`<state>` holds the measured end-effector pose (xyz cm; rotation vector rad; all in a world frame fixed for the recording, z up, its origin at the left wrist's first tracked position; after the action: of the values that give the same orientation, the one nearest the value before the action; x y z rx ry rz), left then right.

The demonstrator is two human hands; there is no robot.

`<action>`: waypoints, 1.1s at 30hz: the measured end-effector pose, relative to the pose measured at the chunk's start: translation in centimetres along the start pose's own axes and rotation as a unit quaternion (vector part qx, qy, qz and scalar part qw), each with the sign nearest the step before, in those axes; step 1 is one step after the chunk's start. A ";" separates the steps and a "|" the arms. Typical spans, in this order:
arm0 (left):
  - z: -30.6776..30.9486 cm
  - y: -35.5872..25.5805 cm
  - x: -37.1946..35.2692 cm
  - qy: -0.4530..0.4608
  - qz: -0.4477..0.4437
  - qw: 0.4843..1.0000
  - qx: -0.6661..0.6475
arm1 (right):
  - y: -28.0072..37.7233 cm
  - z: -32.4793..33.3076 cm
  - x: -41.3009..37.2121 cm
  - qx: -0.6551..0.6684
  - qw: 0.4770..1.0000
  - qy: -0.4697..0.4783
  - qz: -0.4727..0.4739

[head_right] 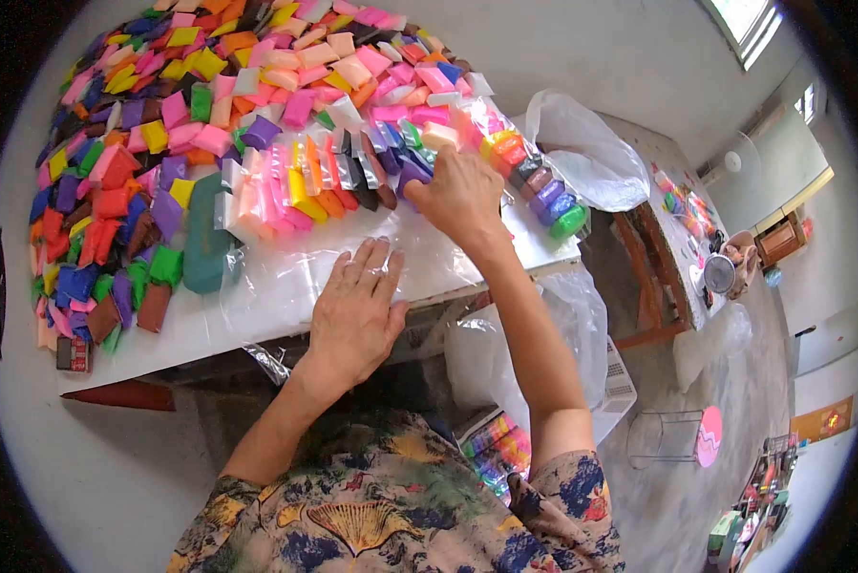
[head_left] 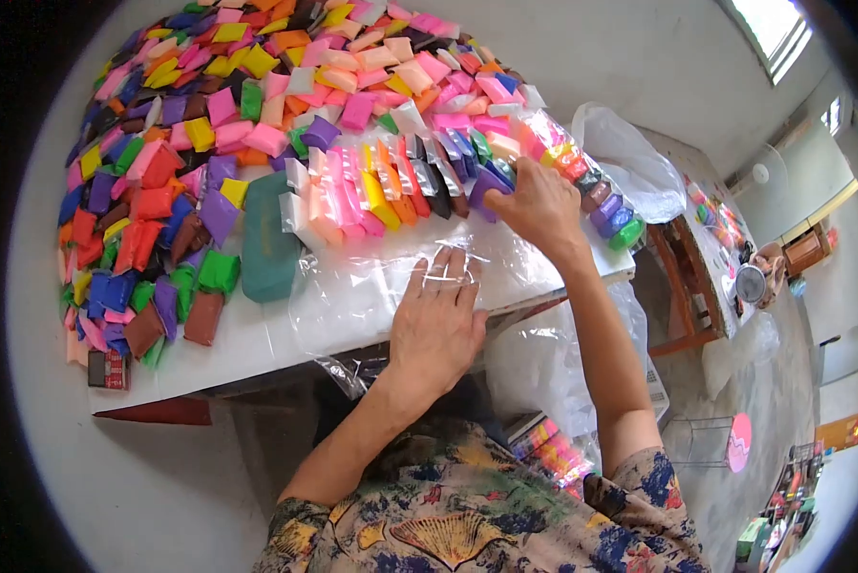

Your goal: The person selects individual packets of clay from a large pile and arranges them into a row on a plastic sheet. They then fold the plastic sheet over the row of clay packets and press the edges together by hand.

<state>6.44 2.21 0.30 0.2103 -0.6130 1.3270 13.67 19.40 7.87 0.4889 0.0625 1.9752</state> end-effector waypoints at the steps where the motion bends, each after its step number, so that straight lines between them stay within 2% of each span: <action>1: 0.0 -0.1 0.0 0.005 0.003 1.000 0.000 | -0.1 0.1 0.0 0.012 1.000 -0.014 0.009; 4: 0.3 -0.3 0.4 0.021 0.013 1.000 -0.017 | -1.0 0.6 0.3 0.014 0.999 0.022 -0.031; 5: 0.3 -0.2 0.5 0.031 0.011 0.999 -0.019 | -1.7 0.7 -0.1 0.036 0.998 0.007 -0.050; 8: 0.5 -0.3 0.5 0.029 0.015 0.999 -0.025 | -3.7 3.0 -3.2 0.146 0.981 -0.110 -0.059; 10: 0.9 -0.3 0.6 0.022 0.016 0.999 -0.043 | -3.6 5.5 -7.5 0.284 0.938 -0.196 -0.019; 12: 1.0 -0.3 0.7 0.018 0.019 0.998 -0.058 | -3.6 6.3 -11.9 0.323 0.918 -0.228 -0.010; 14: 1.0 -0.1 0.7 0.016 0.025 0.997 -0.069 | -3.8 5.2 -15.5 0.257 0.934 -0.246 0.028; 17: 0.9 0.0 0.6 0.004 0.018 0.996 -0.083 | -2.6 2.2 -17.1 0.300 0.936 -0.182 -0.005; 20: 0.7 0.1 0.4 -0.015 0.014 0.996 -0.083 | -2.3 0.7 -16.1 0.220 0.945 -0.240 0.041; 24: 0.7 0.3 0.4 -0.014 0.015 0.996 -0.081 | -1.4 -0.4 -15.4 0.196 0.937 -0.281 0.070; 27: 0.8 0.1 0.3 -0.019 0.010 0.997 -0.075 | -1.4 -1.1 -14.7 0.204 0.924 -0.322 0.038; 33: 0.8 0.1 0.1 -0.020 -0.001 0.998 -0.058 | -2.1 -2.7 -15.6 0.203 0.945 -0.247 -0.071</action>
<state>6.13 1.90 0.97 0.1427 -0.7211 1.2845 20.15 7.14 -0.01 1.2026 0.1851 1.6487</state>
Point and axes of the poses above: each hand's wrist, its own x-axis towards the middle knuckle, its own z-axis out of the back of the hand, y = z × x, the point moved 3 cm from there along x, towards the middle knuckle, and after that the axes turned 7 degrees about -z, right-handed, at the moved point
